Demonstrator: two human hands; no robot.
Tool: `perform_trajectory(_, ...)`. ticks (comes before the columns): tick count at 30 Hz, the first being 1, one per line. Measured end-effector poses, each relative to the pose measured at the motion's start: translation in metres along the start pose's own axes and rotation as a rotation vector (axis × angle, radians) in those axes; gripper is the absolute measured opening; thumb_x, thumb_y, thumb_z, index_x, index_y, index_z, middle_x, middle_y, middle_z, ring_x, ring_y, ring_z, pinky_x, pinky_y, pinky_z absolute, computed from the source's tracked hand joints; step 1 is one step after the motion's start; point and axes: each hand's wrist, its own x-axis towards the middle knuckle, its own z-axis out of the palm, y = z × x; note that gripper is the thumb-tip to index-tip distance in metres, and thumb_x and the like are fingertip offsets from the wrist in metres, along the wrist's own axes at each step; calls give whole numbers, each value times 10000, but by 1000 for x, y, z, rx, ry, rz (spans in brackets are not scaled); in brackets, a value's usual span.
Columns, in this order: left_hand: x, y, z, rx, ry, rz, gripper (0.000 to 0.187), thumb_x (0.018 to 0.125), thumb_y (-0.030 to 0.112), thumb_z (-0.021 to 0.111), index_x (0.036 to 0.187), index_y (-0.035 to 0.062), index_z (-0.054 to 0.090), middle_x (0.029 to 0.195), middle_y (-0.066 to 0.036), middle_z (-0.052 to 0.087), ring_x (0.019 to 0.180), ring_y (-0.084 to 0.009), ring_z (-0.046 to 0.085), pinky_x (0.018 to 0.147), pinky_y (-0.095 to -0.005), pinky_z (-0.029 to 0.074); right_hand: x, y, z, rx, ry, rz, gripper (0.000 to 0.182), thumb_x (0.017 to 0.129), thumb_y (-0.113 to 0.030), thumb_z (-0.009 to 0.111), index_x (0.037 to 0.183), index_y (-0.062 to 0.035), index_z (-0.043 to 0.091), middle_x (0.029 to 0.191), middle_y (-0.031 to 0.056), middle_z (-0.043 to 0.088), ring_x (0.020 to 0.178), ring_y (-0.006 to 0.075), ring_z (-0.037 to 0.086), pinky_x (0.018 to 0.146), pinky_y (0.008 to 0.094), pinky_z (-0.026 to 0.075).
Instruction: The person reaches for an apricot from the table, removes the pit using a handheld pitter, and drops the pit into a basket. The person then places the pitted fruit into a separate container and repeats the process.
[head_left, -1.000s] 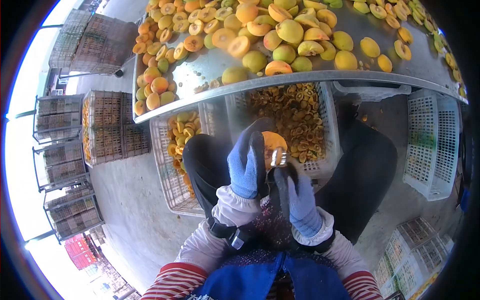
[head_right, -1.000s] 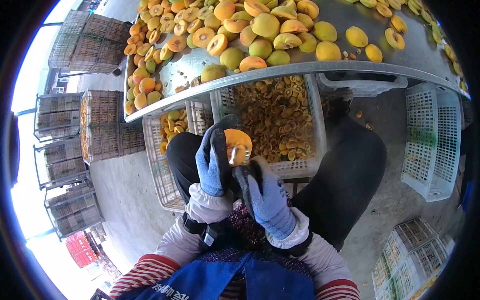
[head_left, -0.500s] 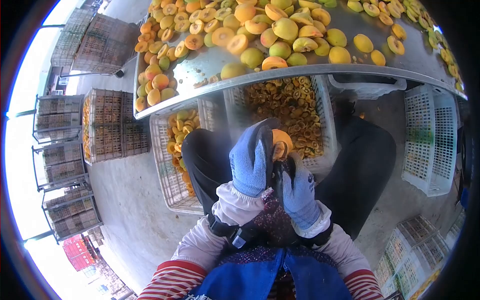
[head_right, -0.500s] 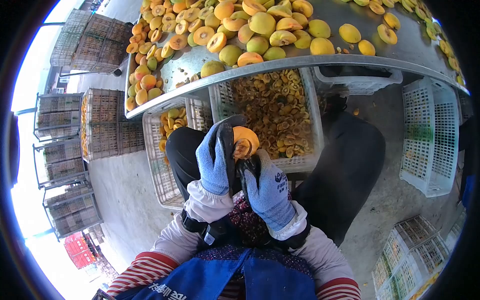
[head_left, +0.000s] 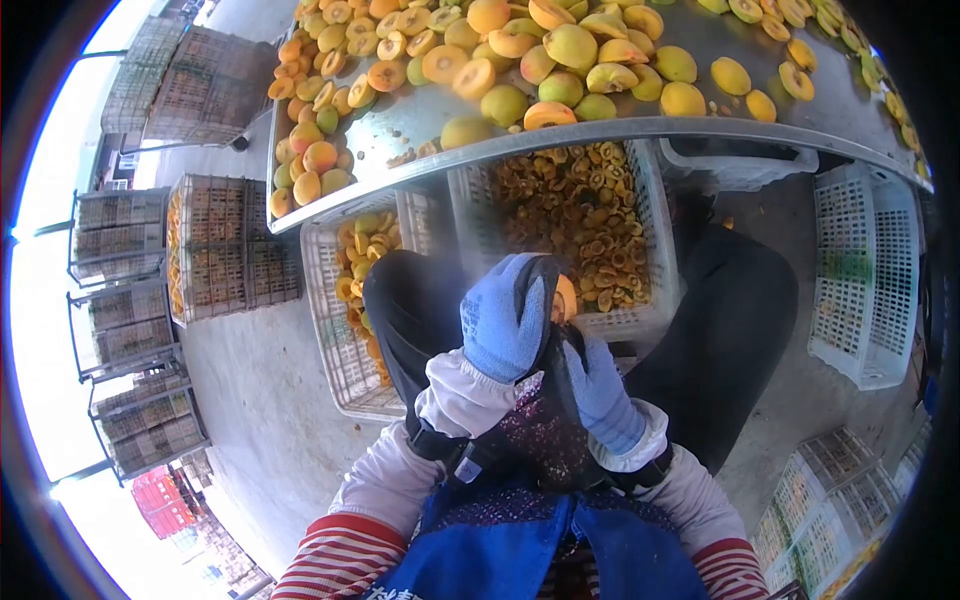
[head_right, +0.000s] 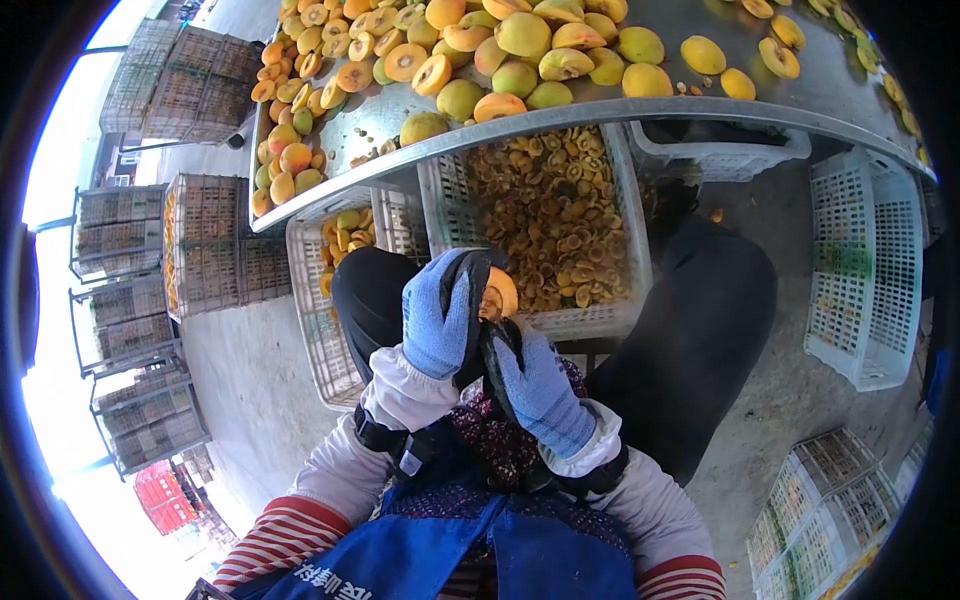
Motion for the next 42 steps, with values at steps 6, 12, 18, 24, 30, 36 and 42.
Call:
perform_trajectory(6, -14, -19, 13, -134, 103, -6, 278, 924, 200, 522, 1086, -3, 621, 980, -163, 654, 877, -287, 643, 789, -340, 487, 2, 5, 2, -32, 15, -61, 416, 950, -220, 526, 1257, 55, 465, 995, 238, 594, 942, 378, 582, 828, 418, 463)
perform_trajectory(12, -17, -34, 27, -962, 34, -355, 335, 972, 261, 503, 1139, -16, 588, 1015, -79, 637, 919, -160, 583, 841, -296, 453, 10, -8, 3, 141, 60, -112, 409, 941, -219, 541, 1229, 66, 482, 914, 224, 610, 846, 370, 598, 751, 404, 480)
perform_trajectory(18, -22, -37, 27, -598, 98, -277, 307, 962, 251, 521, 1036, -38, 594, 880, -95, 625, 807, -140, 560, 745, -282, 458, 6, -7, -4, -142, -30, -144, 388, 927, -224, 567, 1182, 63, 508, 879, 229, 595, 804, 372, 588, 702, 415, 468)
perform_trajectory(24, -22, -28, 20, -496, 63, -279, 281, 954, 214, 520, 1041, -43, 591, 881, -113, 633, 802, -159, 579, 749, -293, 466, 2, 6, 4, -66, -9, -119, 392, 927, -221, 562, 1184, 69, 501, 897, 238, 592, 818, 376, 588, 722, 408, 472)
perform_trajectory(30, -26, -24, 38, -566, 308, -206, 273, 944, 194, 514, 1081, -32, 582, 949, -135, 642, 841, -207, 605, 772, -313, 473, 5, -12, 8, -63, 114, -119, 413, 946, -231, 523, 1233, 63, 479, 954, 254, 586, 855, 387, 587, 759, 415, 477)
perform_trajectory(36, -28, -24, 29, -373, 278, -108, 266, 942, 193, 514, 1070, -28, 591, 932, -137, 648, 826, -211, 615, 766, -312, 476, 6, -13, 3, -109, 30, -164, 367, 951, -222, 506, 1193, 54, 497, 958, 248, 592, 863, 386, 589, 744, 420, 472)
perform_trajectory(42, -22, -24, 18, -380, 93, -217, 272, 934, 222, 543, 1021, -28, 608, 829, -144, 633, 748, -193, 600, 703, -307, 472, 3, -5, -2, -29, -56, -109, 347, 951, -217, 512, 1181, 43, 504, 982, 249, 588, 910, 395, 576, 778, 426, 463)
